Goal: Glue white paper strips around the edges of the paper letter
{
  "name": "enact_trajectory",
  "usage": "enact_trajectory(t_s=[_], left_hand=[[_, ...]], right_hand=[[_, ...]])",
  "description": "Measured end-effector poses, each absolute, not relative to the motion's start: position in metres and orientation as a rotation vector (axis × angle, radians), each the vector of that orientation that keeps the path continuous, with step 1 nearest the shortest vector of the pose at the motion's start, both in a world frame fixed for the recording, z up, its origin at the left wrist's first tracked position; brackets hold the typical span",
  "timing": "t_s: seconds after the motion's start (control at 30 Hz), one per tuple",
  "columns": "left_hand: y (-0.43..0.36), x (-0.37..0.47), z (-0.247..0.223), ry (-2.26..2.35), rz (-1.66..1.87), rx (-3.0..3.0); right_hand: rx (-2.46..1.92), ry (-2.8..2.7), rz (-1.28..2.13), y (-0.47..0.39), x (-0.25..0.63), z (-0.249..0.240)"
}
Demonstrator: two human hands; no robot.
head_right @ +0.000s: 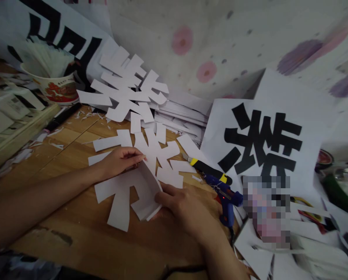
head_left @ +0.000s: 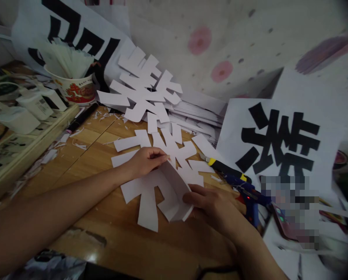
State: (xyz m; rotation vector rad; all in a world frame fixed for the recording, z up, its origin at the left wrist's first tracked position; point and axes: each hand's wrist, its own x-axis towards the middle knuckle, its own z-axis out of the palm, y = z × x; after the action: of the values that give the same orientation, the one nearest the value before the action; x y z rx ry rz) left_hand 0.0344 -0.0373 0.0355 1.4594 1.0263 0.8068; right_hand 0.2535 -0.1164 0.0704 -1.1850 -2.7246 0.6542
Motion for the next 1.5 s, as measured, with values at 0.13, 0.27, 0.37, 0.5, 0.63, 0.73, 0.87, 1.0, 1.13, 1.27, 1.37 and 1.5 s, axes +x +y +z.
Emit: enact_trajectory(t_s=[0.13, 0.27, 0.37, 0.5, 0.63, 0.73, 0.87, 1.0, 1.13, 1.27, 1.37, 1.5], left_hand=[[-0.0374, 0.0353, 0.034, 1.056, 0.812, 1.472], [-0.0388, 0.0355, 0.0354, 1.059, 0.808, 1.494], [-0.0398, 0.0354, 0.0372, 1.081, 0.793, 1.501], [-0.0396, 0.0346, 0.0369, 1.071, 0.793, 1.502], [-0.0391, 0.0334, 0.0353, 1.043, 0.804, 1.495], [-0.0395, 0.0325, 0.0353, 1.039, 0.805, 1.496], [-0.0398, 0.0305, 0.0344, 1.04, 0.783, 1.496], [-0.0391, 0.0286, 0.0321, 1.044, 0.766, 1.497], [-0.0388, 0.0284, 0.0327, 1.046, 0.754, 1.511], [-0.039, 0.0294, 0.0338, 1.064, 0.753, 1.526], [-0.0383, 0.0298, 0.0333, 1.078, 0.755, 1.536], [-0.0372, 0.0298, 0.0346, 1.058, 0.748, 1.517]], right_hand=[[-1.186, -2.731, 0.675, -0.116, 0.2556, 0.069], [-1.17, -2.723, 0.69, -0.1172, 0.2551, 0.0685], [-1.169, -2.719, 0.709, -0.118, 0.2534, 0.0705], [-1.187, -2.702, 0.752, -0.1188, 0.2512, 0.0732], [-1.193, -2.714, 0.762, -0.119, 0.2504, 0.0725], [-1.203, -2.743, 0.745, -0.1198, 0.2502, 0.0716], [-1.208, -2.753, 0.737, -0.1207, 0.2496, 0.0719], [-1.189, -2.76, 0.751, -0.1199, 0.2491, 0.0727], [-1.193, -2.768, 0.739, -0.1195, 0.2487, 0.0736], [-1.199, -2.772, 0.732, -0.1203, 0.2486, 0.0754], [-1.221, -2.774, 0.742, -0.1208, 0.2487, 0.076], [-1.212, -2.76, 0.741, -0.121, 0.2493, 0.0746]])
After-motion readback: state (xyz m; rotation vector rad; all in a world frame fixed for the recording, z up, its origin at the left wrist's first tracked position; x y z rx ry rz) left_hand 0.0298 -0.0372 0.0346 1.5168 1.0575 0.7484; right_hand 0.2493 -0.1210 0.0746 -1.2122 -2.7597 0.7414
